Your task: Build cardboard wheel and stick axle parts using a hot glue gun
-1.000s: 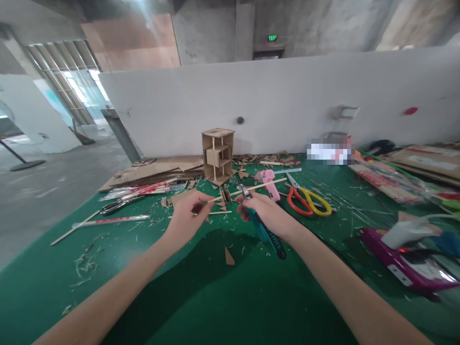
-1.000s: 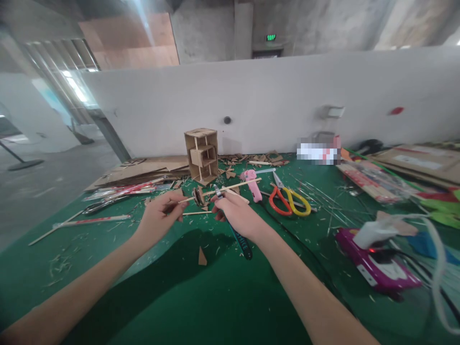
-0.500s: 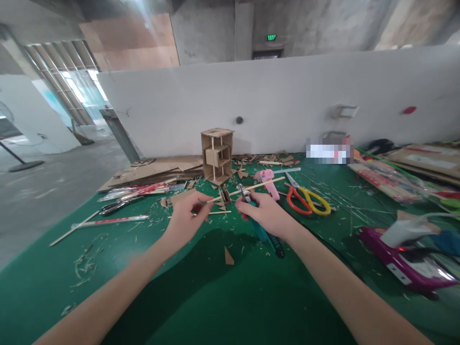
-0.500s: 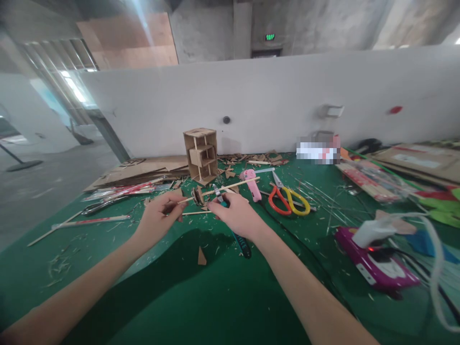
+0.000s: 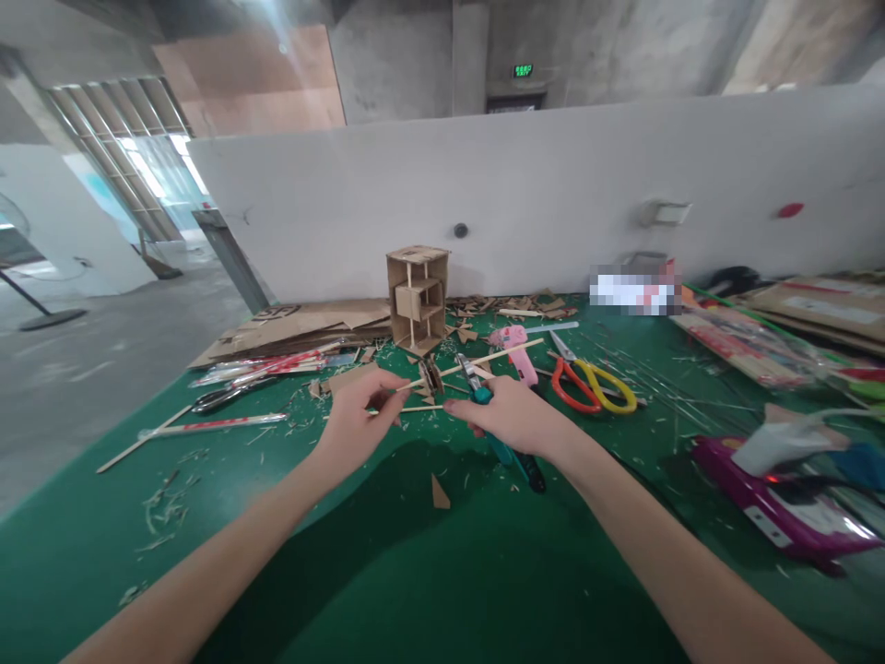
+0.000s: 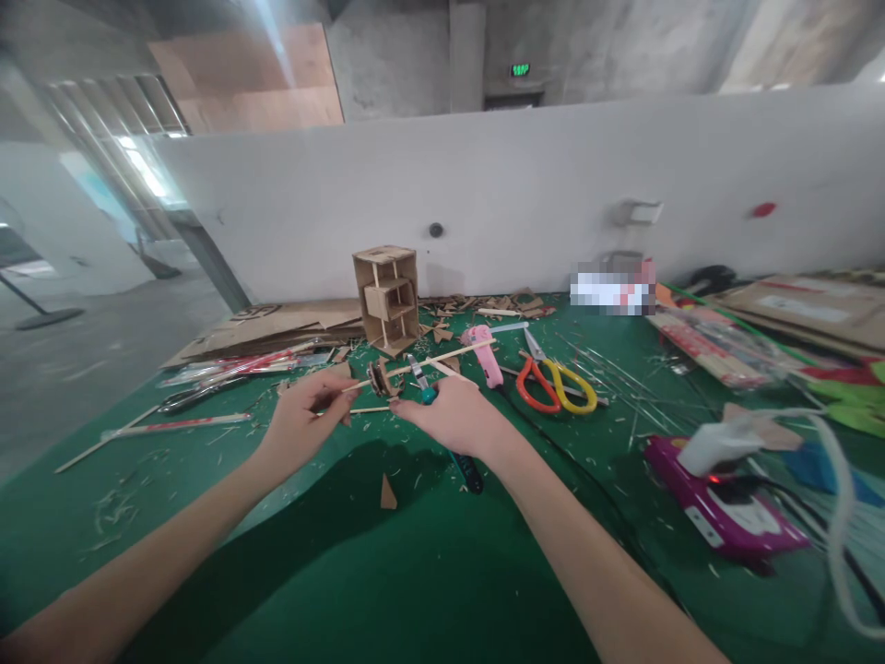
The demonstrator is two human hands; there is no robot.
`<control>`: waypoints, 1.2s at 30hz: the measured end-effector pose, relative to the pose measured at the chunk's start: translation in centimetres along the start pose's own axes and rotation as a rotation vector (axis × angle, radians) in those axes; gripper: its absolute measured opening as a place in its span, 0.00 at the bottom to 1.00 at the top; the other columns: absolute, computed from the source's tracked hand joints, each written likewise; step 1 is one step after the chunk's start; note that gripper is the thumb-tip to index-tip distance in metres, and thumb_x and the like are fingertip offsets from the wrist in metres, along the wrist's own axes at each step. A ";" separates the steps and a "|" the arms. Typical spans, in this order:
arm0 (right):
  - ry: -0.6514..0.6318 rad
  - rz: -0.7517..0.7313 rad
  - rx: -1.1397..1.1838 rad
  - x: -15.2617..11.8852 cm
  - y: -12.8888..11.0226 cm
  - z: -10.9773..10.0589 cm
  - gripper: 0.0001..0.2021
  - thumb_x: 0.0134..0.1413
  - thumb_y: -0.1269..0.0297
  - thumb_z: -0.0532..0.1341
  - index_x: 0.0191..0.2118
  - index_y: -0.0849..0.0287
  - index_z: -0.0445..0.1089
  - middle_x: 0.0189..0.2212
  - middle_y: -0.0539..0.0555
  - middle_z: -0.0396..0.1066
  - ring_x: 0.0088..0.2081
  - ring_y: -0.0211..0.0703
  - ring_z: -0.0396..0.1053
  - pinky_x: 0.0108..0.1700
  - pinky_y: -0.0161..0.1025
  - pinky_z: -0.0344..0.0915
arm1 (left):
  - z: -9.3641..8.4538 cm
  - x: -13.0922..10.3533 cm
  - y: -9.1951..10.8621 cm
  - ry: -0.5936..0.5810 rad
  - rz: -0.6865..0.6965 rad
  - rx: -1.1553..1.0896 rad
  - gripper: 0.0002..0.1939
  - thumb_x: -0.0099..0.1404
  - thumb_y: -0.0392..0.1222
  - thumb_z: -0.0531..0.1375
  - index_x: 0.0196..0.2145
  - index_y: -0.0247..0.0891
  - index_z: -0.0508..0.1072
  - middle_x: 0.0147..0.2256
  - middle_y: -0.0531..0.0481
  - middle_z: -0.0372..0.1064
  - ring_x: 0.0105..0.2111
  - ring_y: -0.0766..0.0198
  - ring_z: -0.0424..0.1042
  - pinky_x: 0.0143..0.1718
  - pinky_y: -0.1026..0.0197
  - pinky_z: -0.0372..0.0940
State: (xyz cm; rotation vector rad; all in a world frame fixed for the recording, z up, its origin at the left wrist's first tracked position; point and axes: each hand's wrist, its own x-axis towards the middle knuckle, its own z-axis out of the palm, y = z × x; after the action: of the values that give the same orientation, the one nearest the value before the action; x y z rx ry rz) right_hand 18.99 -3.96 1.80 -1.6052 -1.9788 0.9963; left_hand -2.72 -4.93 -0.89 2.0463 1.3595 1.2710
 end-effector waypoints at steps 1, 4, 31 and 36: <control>0.004 -0.009 -0.010 0.1 0.1 0.1 0.23 0.45 0.40 0.59 0.23 0.58 0.65 0.22 0.53 0.70 0.20 0.39 0.62 0.23 0.38 0.56 | 0.0 0.0 -0.1 0.002 0.010 -0.001 0.07 0.63 0.43 0.56 0.35 0.37 0.70 0.21 0.55 0.65 0.20 0.68 0.69 0.22 0.66 0.62; 0.007 -0.028 -0.002 0.3 0.3 0.3 0.18 0.48 0.46 0.59 0.24 0.57 0.64 0.21 0.52 0.69 0.19 0.39 0.61 0.22 0.37 0.56 | -0.1 -0.2 -0.4 0.003 0.049 0.026 0.07 0.63 0.43 0.56 0.35 0.38 0.70 0.22 0.54 0.66 0.21 0.68 0.69 0.23 0.65 0.63; -0.074 -0.012 0.132 0.6 0.3 0.6 0.25 0.49 0.40 0.58 0.18 0.59 0.64 0.17 0.55 0.67 0.21 0.41 0.65 0.24 0.37 0.58 | -2.1 -0.3 0.1 -0.019 0.526 0.618 0.07 0.66 0.38 0.53 0.33 0.38 0.70 0.27 0.51 0.71 0.26 0.66 0.68 0.26 0.64 0.56; -0.391 0.102 0.608 1.8 -0.3 2.3 0.23 0.50 0.43 0.58 0.21 0.61 0.67 0.21 0.56 0.71 0.23 0.41 0.69 0.26 0.37 0.67 | -3.3 0.8 1.5 -0.067 0.456 0.636 0.10 0.68 0.40 0.50 0.34 0.38 0.69 0.30 0.49 0.70 0.27 0.66 0.67 0.27 0.64 0.56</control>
State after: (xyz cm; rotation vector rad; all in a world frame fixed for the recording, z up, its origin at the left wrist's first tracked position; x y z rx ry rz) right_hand 16.75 -2.90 0.26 -1.2378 -1.5765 1.8492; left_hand -4.62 -5.49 2.29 2.9365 1.4437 0.9840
